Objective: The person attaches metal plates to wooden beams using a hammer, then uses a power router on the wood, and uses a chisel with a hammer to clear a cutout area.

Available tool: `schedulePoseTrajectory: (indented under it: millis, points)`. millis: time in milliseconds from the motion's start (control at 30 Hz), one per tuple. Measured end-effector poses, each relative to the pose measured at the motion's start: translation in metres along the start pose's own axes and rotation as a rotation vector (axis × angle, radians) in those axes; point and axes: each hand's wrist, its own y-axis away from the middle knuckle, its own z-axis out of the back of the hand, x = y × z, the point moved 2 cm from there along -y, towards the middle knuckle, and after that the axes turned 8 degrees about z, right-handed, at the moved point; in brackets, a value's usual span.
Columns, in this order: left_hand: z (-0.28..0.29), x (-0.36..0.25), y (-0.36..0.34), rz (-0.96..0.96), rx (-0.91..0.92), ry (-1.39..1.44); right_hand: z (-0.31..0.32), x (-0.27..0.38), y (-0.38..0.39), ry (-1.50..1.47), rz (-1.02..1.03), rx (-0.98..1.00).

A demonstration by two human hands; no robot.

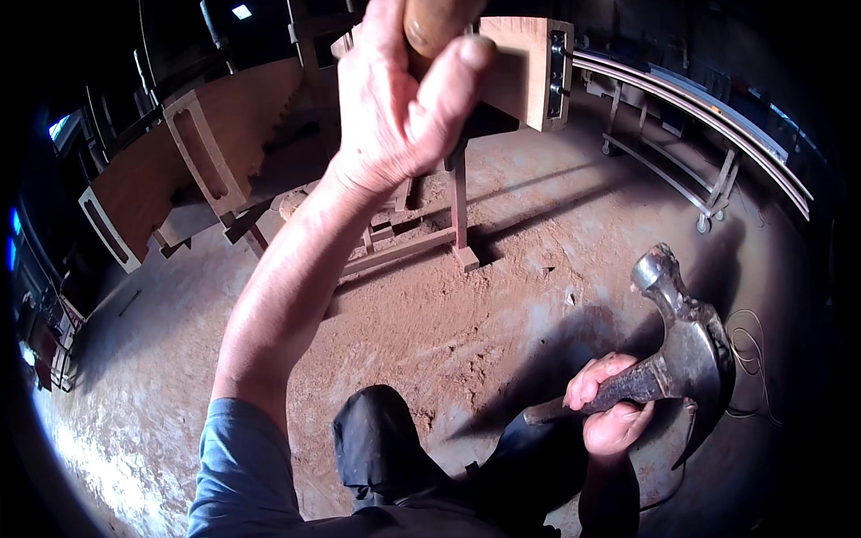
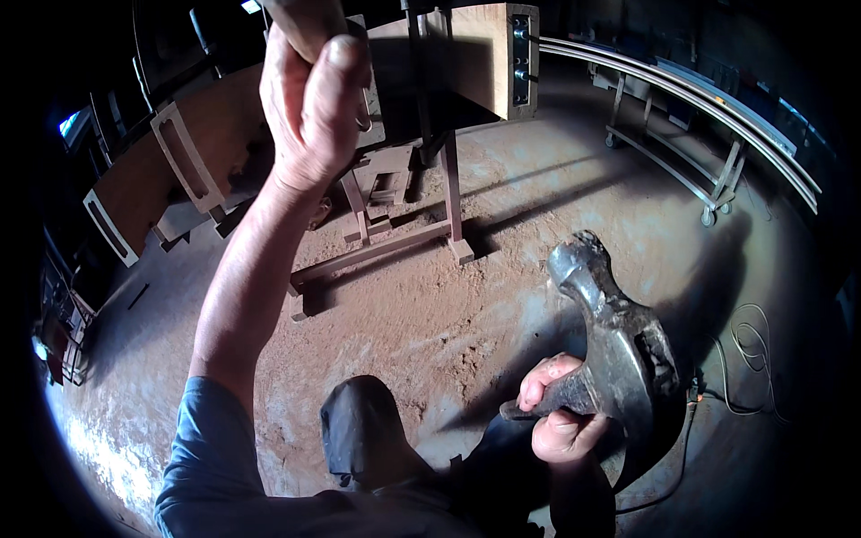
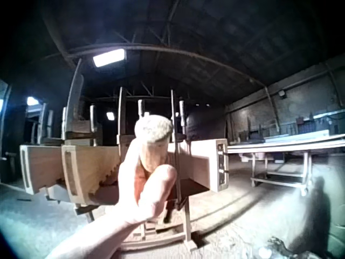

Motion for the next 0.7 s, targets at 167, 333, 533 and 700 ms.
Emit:
schedulePoseTrajectory:
  millis: [167,333,533,700]
  points:
    - [0.002,0.024,-0.034,0.385,0.025,0.425,0.011,-0.001,0.001,0.11,-0.106,0.004]
    - [0.002,0.037,-0.039,0.505,-0.072,0.315,0.018,-0.009,0.005,0.11,-0.141,-0.032]
    - [-0.002,0.025,-0.03,0.549,-0.137,0.22,0.024,-0.014,-0.014,0.155,-0.177,-0.005]
    - [-0.004,0.021,-0.017,0.533,-0.093,0.242,0.022,-0.003,-0.071,0.319,-0.097,0.098]
